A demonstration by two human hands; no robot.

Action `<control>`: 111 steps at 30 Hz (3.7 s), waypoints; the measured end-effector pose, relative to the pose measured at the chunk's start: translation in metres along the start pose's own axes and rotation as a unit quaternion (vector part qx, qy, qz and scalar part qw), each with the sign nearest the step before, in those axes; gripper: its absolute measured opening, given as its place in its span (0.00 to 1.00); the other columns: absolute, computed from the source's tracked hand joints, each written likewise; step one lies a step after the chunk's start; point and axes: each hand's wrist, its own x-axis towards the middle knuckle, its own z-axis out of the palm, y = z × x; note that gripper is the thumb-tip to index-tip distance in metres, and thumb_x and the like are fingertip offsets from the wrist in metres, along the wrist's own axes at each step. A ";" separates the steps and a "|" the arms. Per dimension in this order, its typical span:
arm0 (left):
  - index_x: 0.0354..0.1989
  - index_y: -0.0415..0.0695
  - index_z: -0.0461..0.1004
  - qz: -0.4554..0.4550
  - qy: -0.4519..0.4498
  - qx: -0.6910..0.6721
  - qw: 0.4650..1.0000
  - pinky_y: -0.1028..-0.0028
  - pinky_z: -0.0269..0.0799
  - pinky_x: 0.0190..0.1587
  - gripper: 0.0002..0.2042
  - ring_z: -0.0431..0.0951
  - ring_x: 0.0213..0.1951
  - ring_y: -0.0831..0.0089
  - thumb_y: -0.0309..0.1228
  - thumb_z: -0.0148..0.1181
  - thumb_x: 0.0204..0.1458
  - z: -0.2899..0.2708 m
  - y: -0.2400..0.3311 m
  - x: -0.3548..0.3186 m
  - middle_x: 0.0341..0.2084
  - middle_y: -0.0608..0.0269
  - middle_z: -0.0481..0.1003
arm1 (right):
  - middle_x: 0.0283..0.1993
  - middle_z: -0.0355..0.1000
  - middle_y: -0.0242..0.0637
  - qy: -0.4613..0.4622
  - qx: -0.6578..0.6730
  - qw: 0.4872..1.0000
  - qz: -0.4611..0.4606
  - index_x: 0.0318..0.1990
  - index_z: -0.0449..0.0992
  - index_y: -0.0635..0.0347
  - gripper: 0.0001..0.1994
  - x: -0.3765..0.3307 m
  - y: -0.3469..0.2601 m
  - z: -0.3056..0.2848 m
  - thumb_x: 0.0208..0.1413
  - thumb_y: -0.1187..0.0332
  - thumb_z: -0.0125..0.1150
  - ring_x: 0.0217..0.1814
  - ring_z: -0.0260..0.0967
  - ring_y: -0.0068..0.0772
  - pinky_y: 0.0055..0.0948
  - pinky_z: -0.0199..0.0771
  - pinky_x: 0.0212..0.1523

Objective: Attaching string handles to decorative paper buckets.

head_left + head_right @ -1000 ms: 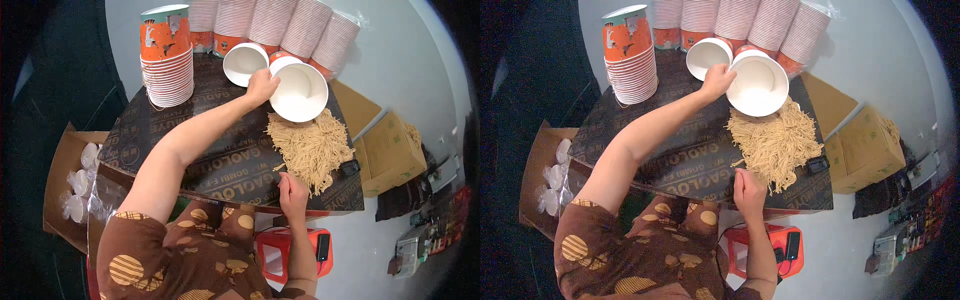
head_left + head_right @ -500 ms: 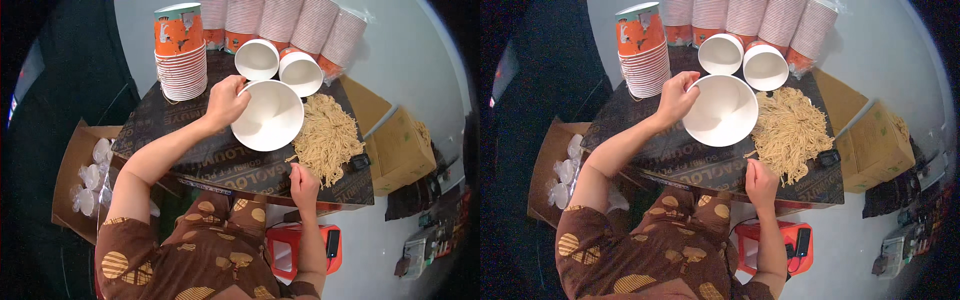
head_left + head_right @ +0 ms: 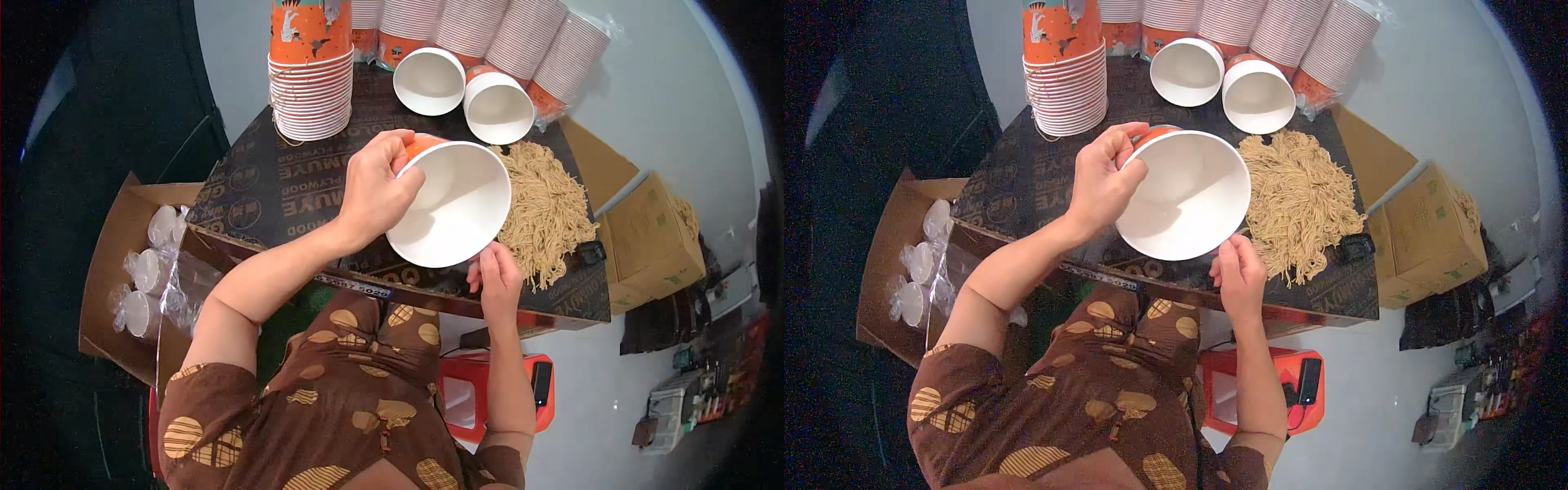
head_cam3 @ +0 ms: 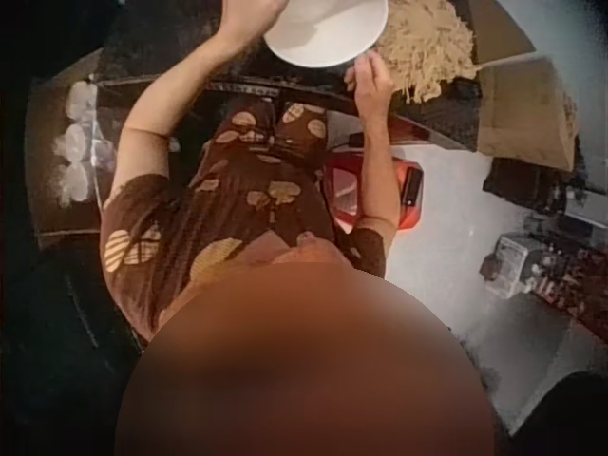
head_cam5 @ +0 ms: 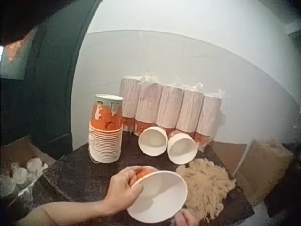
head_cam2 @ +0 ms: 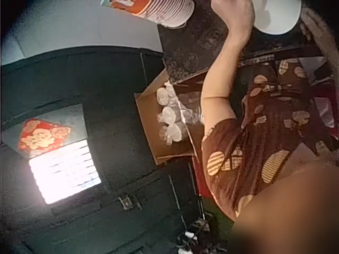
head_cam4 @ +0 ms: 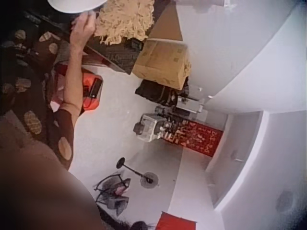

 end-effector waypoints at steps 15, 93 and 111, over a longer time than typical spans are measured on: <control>0.26 0.33 0.66 -0.227 -0.143 0.054 0.962 0.69 0.73 0.28 0.07 0.79 0.26 0.67 0.25 0.55 0.46 -0.056 -0.019 -0.046 0.26 0.55 0.74 | 0.23 0.66 0.28 0.108 -0.225 0.960 -0.125 0.35 0.73 0.66 0.04 -0.009 -0.013 0.012 0.57 0.76 0.61 0.23 0.60 0.15 0.18 0.62 0.23; 0.71 0.38 0.27 -0.014 -0.094 -0.003 0.995 0.54 0.58 0.64 0.67 0.57 0.63 0.50 0.41 0.75 0.27 -0.050 0.016 -0.072 0.61 0.42 0.48 | 0.23 0.67 0.28 0.057 0.191 0.979 0.038 0.38 0.72 0.64 0.06 -0.011 -0.029 0.028 0.62 0.70 0.55 0.20 0.62 0.17 0.19 0.64 0.20; 0.70 0.35 0.44 -0.101 -0.048 -0.029 0.993 0.57 0.53 0.66 0.55 0.54 0.66 0.50 0.41 0.74 0.36 -0.044 -0.009 -0.063 0.64 0.40 0.51 | 0.22 0.63 0.27 0.081 0.216 0.973 0.016 0.33 0.67 0.62 0.06 -0.013 -0.020 0.040 0.63 0.72 0.52 0.19 0.58 0.16 0.20 0.63 0.18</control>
